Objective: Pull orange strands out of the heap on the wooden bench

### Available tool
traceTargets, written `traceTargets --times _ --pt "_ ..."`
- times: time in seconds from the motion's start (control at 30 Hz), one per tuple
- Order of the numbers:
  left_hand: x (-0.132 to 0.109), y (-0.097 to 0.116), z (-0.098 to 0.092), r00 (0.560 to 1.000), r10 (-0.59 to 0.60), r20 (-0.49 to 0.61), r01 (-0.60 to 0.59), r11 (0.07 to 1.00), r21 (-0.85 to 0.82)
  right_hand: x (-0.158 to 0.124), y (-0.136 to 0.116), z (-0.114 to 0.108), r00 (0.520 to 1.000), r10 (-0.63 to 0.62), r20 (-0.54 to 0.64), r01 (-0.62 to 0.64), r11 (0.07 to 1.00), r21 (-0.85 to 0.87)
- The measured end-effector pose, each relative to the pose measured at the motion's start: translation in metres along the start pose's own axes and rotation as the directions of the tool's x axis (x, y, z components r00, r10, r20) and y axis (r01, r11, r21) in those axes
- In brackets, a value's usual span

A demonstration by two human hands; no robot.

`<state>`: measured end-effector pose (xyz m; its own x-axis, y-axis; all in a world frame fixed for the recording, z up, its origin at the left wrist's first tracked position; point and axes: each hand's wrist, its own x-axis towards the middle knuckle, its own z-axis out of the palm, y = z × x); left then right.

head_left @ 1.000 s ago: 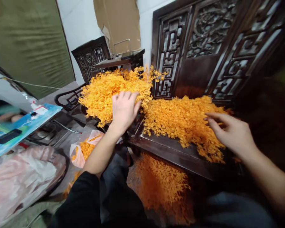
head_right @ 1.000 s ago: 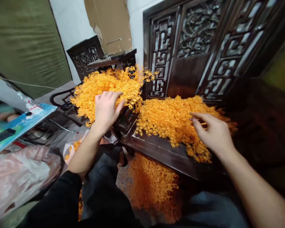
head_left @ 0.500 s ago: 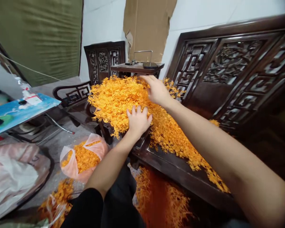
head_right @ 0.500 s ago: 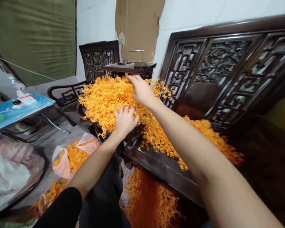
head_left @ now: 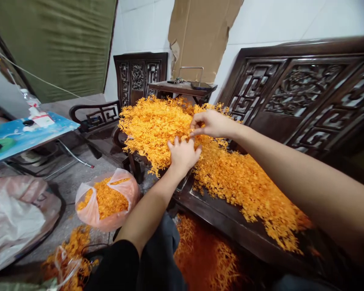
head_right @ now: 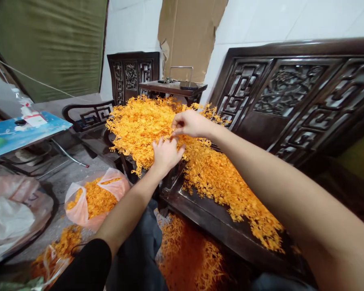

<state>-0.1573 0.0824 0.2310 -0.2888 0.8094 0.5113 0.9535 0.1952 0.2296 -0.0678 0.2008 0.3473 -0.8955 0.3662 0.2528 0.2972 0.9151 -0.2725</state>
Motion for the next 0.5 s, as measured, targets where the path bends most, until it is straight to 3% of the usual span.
traceTargets --times 0.1,0.2,0.3,0.4,0.5 --pt "0.001 0.002 0.000 1.000 -0.020 0.006 0.020 1.000 0.000 -0.020 -0.006 0.003 0.996 -0.059 -0.060 0.061 0.998 0.032" --pt "0.001 0.004 0.000 0.998 -0.053 -0.014 0.053 0.999 0.001 -0.033 -0.013 0.003 0.965 -0.030 -0.260 0.047 0.997 0.060" --pt "0.000 0.004 0.001 0.998 -0.059 -0.015 0.058 0.998 -0.013 -0.045 -0.022 -0.009 0.837 0.063 -0.544 -0.002 0.994 0.113" --pt "0.000 0.005 0.003 0.998 -0.049 -0.031 0.049 0.999 -0.017 -0.053 -0.031 -0.029 0.702 0.122 -0.702 -0.041 0.991 0.130" --pt "-0.001 0.009 0.004 0.998 -0.042 -0.047 0.042 0.999 0.000 -0.042 -0.039 -0.043 0.687 0.064 -0.723 -0.047 0.998 0.043"
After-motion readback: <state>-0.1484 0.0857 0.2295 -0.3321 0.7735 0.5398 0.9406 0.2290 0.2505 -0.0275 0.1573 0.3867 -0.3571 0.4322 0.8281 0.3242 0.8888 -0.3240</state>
